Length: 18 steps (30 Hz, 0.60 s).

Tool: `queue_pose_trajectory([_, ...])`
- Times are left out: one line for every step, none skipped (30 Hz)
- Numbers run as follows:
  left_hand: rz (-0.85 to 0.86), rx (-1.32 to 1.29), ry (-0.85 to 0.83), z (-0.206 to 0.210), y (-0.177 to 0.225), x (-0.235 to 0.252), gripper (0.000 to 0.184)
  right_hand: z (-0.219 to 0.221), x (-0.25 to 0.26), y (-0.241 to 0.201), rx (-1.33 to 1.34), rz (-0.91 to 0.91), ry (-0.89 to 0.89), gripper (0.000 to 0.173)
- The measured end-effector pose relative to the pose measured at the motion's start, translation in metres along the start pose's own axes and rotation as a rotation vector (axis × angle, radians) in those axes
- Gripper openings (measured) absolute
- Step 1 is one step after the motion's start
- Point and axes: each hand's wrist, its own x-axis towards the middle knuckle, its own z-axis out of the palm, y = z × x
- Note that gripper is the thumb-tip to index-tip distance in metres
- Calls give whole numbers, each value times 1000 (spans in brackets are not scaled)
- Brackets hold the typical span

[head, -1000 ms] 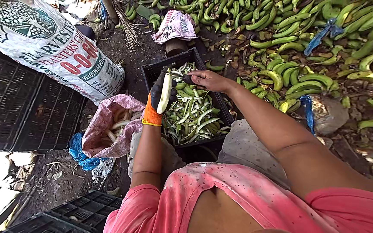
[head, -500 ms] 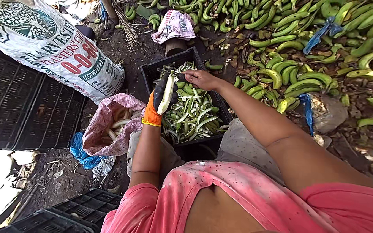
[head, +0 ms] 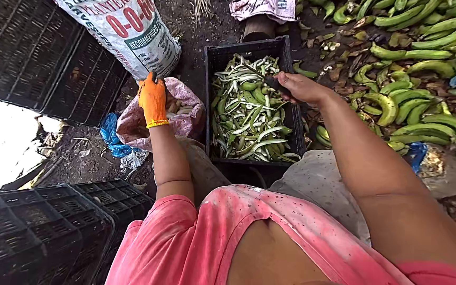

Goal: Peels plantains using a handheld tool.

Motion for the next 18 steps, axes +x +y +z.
queue_pose_trajectory([46,-32,-38,4,3,1,42,-2,1,2,-8,-6,28,57])
queue_pose_trajectory([94,-62,-88,9,8,1,42,-5,1,2,-13,-13,56,57])
queue_pose_trajectory([135,-82,-141,14,15,-1,41,-7,0,1,-14,-25,86,58])
queue_pose_trajectory([172,-93,-193,22,23,-3,40,-9,-2,0,-16,-39,123,58])
queue_pose_trajectory([207,-91,-251,32,33,-5,39,-10,-4,-2,-22,-57,168,56])
queue_pose_trajectory([253,-83,-313,44,44,-8,38,-13,-7,-3,-32,-77,214,53])
queue_pose_trajectory([311,-77,-372,60,56,-13,37,-16,-9,-1,-53,-101,262,52])
queue_pose_trajectory([368,-53,-437,77,70,-20,35,-20,-12,1,-85,-118,310,52])
queue_pose_trajectory([416,-4,-504,98,83,-26,34,-25,-17,2,-126,-116,335,56])
queue_pose_trajectory([446,65,-563,121,95,-31,34,-29,-22,4,-168,-125,361,60])
queue_pose_trajectory([458,146,-607,146,104,-37,35,-31,-30,4,-221,-124,392,62])
queue_pose_trajectory([458,239,-637,167,112,-45,35,-32,-40,3,-270,-109,420,62])
queue_pose_trajectory([448,331,-650,185,118,-55,36,-34,-51,1,-306,-98,453,60])
queue_pose_trajectory([435,400,-645,200,122,-63,36,-37,-63,1,-332,-93,484,58])
queue_pose_trajectory([417,437,-619,215,123,-68,38,-40,-74,3,-347,-100,524,56])
queue_pose_trajectory([391,441,-563,232,122,-70,41,-44,-86,7,-350,-106,568,56])
queue_pose_trajectory([353,425,-498,251,117,-68,49,-48,-97,11,-347,-94,599,56])
queue_pose_trajectory([295,405,-446,267,112,-64,63,-53,-109,16,-356,-80,631,56])
